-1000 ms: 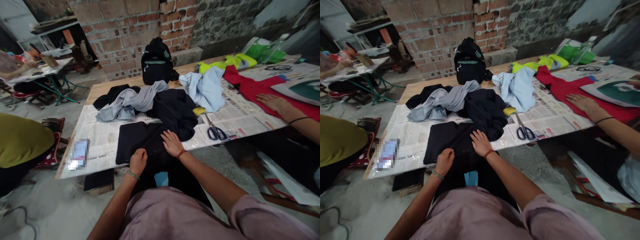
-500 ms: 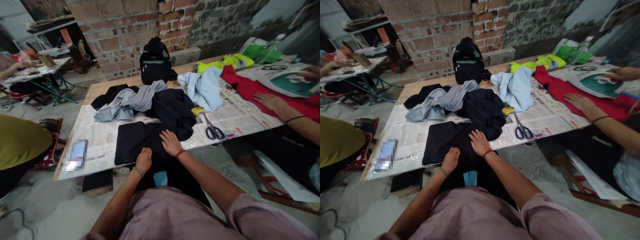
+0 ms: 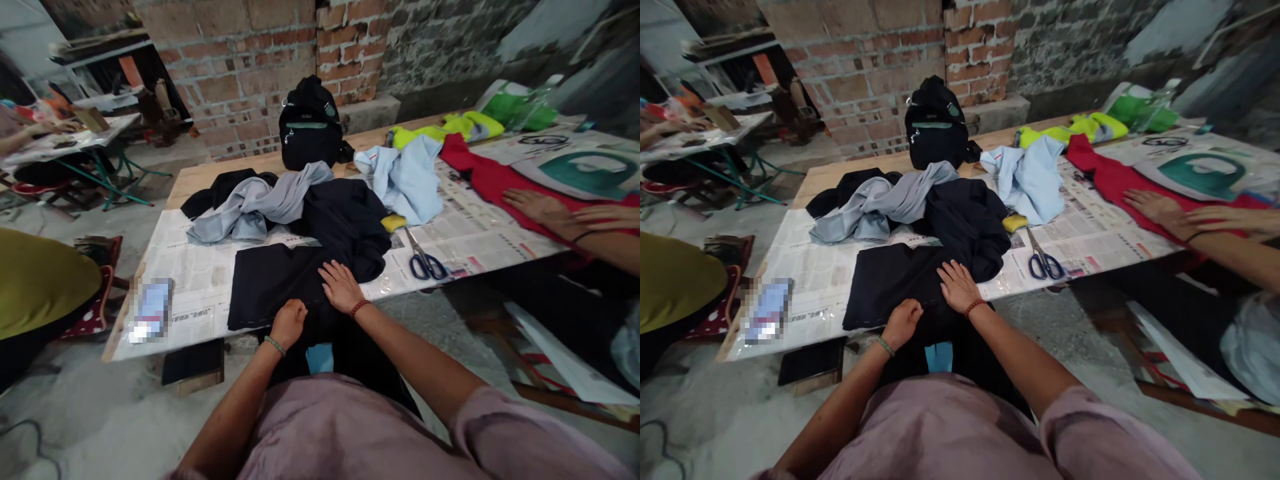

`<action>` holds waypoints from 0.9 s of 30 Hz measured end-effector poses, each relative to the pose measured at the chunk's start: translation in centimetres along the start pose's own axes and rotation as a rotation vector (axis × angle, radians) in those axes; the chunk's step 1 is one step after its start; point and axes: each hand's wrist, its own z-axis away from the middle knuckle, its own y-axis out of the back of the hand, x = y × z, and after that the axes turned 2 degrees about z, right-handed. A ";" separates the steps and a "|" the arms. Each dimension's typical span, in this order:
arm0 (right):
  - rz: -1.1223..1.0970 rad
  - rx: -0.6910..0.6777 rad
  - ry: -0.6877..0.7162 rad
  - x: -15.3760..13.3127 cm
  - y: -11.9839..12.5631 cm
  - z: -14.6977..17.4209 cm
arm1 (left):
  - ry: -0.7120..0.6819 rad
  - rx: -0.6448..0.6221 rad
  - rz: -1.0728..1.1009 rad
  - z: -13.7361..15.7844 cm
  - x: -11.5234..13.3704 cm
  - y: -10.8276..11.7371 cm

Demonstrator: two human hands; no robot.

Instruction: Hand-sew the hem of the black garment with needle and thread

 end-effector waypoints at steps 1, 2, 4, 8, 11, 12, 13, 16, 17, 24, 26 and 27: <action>0.000 -0.002 -0.002 0.0 0.0 0.0 | 0.017 0.029 0.070 0.1 -0.2 -0.1; -0.001 -0.004 -0.004 0.0 0.0 0.0 | 0.042 0.064 0.125 0.1 -0.4 -0.2; -0.002 -0.010 -0.007 0.0 0.0 0.0 | 0.076 0.131 0.166 0.2 -0.5 -0.2; 0.003 -0.010 -0.006 -0.1 0.0 0.0 | 0.028 0.037 -0.071 0.4 0.6 0.1; 0.005 -0.013 -0.008 -0.1 0.0 0.0 | 0.057 -0.099 -0.237 0.3 1.4 0.2; 0.004 -0.015 -0.007 -0.1 0.0 0.0 | 0.064 -0.105 -0.228 0.3 1.5 0.2; 0.003 -0.016 -0.005 -0.1 0.0 0.0 | 0.063 -0.088 -0.180 0.2 1.4 0.2; 0.003 -0.017 -0.002 0.0 -0.1 0.0 | 0.088 0.016 0.169 0.1 0.5 0.0; 0.003 -0.016 -0.002 0.0 -0.1 0.0 | 0.124 0.043 0.320 0.1 0.1 0.0; 0.004 -0.017 -0.008 0.0 -0.1 0.0 | 0.330 0.131 0.778 0.4 -1.3 0.6; 0.006 -0.016 -0.009 0.0 -0.1 0.0 | 0.292 0.141 0.672 0.3 -1.3 0.7; 0.007 -0.015 -0.010 0.0 -0.1 0.0 | 0.260 0.141 0.599 0.2 -1.2 0.7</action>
